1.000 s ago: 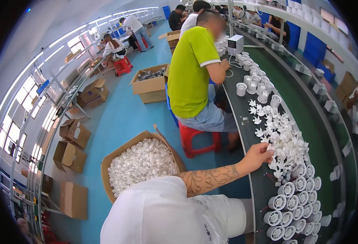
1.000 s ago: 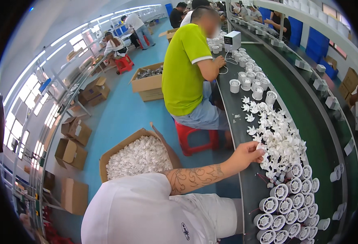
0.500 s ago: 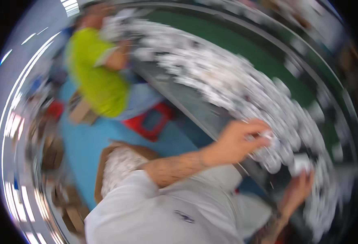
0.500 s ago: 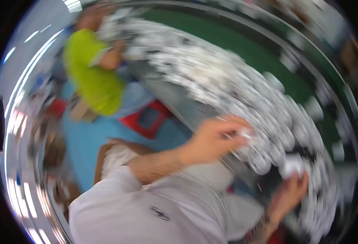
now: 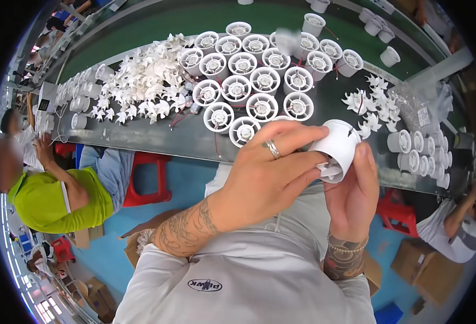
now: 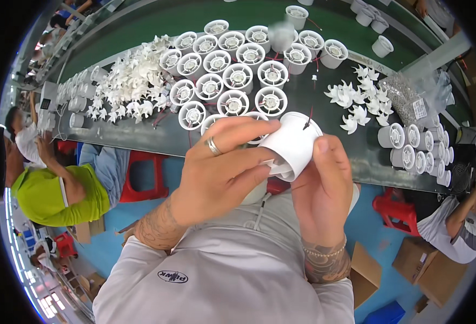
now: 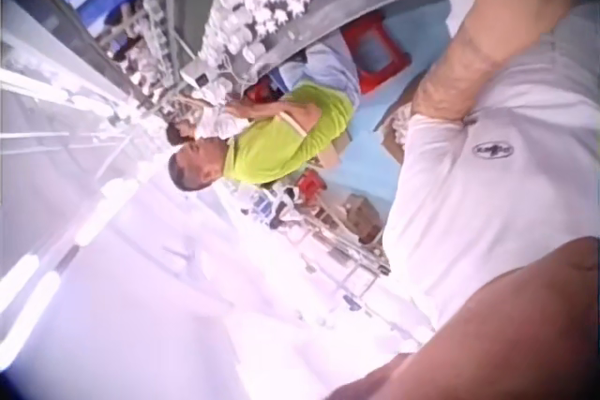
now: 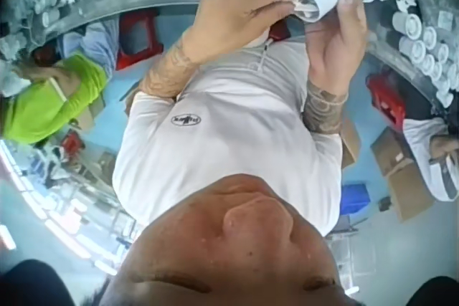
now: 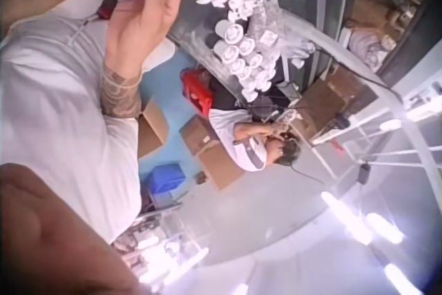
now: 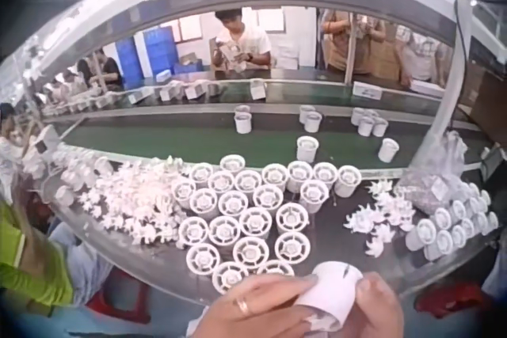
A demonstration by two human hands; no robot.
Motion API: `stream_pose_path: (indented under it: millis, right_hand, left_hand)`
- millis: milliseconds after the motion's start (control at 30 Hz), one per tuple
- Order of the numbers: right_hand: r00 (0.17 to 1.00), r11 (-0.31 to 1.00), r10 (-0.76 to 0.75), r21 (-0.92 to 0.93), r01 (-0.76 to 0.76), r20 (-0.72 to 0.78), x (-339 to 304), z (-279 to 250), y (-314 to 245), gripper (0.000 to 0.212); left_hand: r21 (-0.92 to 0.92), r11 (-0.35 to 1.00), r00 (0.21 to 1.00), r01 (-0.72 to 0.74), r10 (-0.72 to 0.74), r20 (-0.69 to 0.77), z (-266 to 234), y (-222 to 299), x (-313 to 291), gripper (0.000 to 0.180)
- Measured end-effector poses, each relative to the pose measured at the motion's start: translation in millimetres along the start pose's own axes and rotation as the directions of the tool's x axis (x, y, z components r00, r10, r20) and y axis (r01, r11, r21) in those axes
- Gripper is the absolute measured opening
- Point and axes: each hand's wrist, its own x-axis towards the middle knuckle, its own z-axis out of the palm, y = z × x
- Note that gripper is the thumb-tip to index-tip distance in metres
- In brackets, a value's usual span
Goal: Assembling white plastic circular components by inserting internal parts into housings at a production line station.
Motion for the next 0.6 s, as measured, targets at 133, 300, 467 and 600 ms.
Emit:
stream_pose_path:
  millis: [133,300,467,600]
  right_hand:
    - [0.998,1.000,-0.025,-0.008,0.025,0.050,-5,-1,3,0.024]
    - [0.996,0.999,-0.038,-0.037,0.041,0.077,-7,3,5,0.021]
    - [0.995,0.996,-0.047,-0.078,0.053,0.085,-9,7,3,0.021]
    - [0.991,0.991,-0.069,-0.108,0.081,0.111,-8,3,1,0.019]
  left_hand:
    - [-0.015,1.000,1.000,-0.003,0.003,-0.015,0,1,-4,0.023]
    - [-0.134,0.990,0.996,0.052,-0.060,-0.061,-3,3,-11,0.023]
    - [-0.273,0.948,0.982,0.162,-0.182,-0.050,-8,8,-14,0.016]
    - [-0.376,0.897,0.966,0.233,-0.257,-0.013,-9,7,-15,0.022]
